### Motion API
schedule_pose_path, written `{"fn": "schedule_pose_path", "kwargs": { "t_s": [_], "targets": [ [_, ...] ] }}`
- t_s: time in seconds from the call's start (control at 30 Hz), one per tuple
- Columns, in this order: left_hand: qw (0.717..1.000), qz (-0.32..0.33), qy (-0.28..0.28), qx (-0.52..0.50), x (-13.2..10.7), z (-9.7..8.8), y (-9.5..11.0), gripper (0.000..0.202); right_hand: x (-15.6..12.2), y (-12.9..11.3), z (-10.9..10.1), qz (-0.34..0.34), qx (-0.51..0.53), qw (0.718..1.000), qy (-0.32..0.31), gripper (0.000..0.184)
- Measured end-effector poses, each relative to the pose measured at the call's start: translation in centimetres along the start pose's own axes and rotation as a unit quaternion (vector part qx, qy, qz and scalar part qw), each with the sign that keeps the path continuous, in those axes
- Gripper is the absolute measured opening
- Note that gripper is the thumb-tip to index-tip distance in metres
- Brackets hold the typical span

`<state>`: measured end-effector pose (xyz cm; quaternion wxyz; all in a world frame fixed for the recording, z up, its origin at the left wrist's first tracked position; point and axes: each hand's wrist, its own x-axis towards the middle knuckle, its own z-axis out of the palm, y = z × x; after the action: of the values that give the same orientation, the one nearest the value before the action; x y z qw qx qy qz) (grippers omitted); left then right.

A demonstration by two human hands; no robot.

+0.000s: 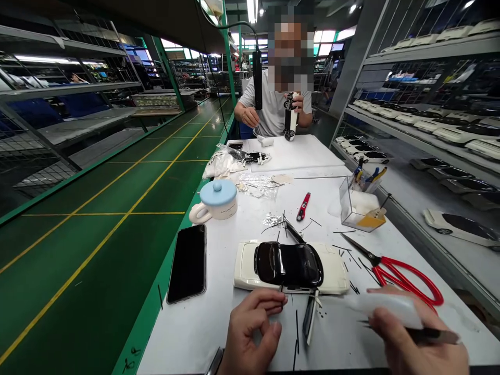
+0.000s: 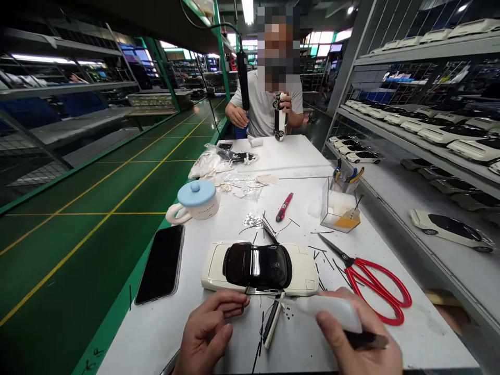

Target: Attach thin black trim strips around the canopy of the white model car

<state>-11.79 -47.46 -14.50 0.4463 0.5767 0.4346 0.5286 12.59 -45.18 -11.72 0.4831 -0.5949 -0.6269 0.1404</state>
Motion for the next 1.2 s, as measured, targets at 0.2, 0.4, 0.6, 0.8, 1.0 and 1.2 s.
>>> {"fn": "schedule_pose_path", "kwargs": {
  "t_s": [0.2, 0.4, 0.6, 0.8, 1.0, 1.2],
  "targets": [
    [1.0, -0.003, -0.016, 0.003, 0.1, -0.2, 0.0, 0.037, -0.6, -5.7, 4.3, 0.151, 0.032, 0.988, 0.029, 0.03],
    [1.0, -0.016, -0.014, -0.019, 0.6, -0.6, 0.3, 0.034, -0.5, -5.8, 5.7, 0.106, -0.024, 0.994, -0.006, 0.03],
    [0.999, -0.015, -0.007, -0.04, 0.6, -0.5, 0.4, 0.032, -0.6, -5.8, 6.2, 0.087, -0.057, 0.994, -0.015, 0.031],
    [0.999, -0.02, -0.009, -0.042, 0.5, -0.5, 0.4, 0.03, -0.7, -6.1, 6.4, 0.093, -0.058, 0.994, -0.007, 0.029],
    [0.999, -0.02, -0.005, -0.042, 0.4, -0.5, 0.4, 0.03, -0.9, -6.3, 6.4, 0.105, -0.051, 0.993, -0.001, 0.03],
    [0.999, -0.017, -0.001, -0.039, 0.6, -0.4, 0.6, 0.029, -1.0, -6.4, 6.4, 0.106, -0.052, 0.993, 0.001, 0.03]
  ]
}}
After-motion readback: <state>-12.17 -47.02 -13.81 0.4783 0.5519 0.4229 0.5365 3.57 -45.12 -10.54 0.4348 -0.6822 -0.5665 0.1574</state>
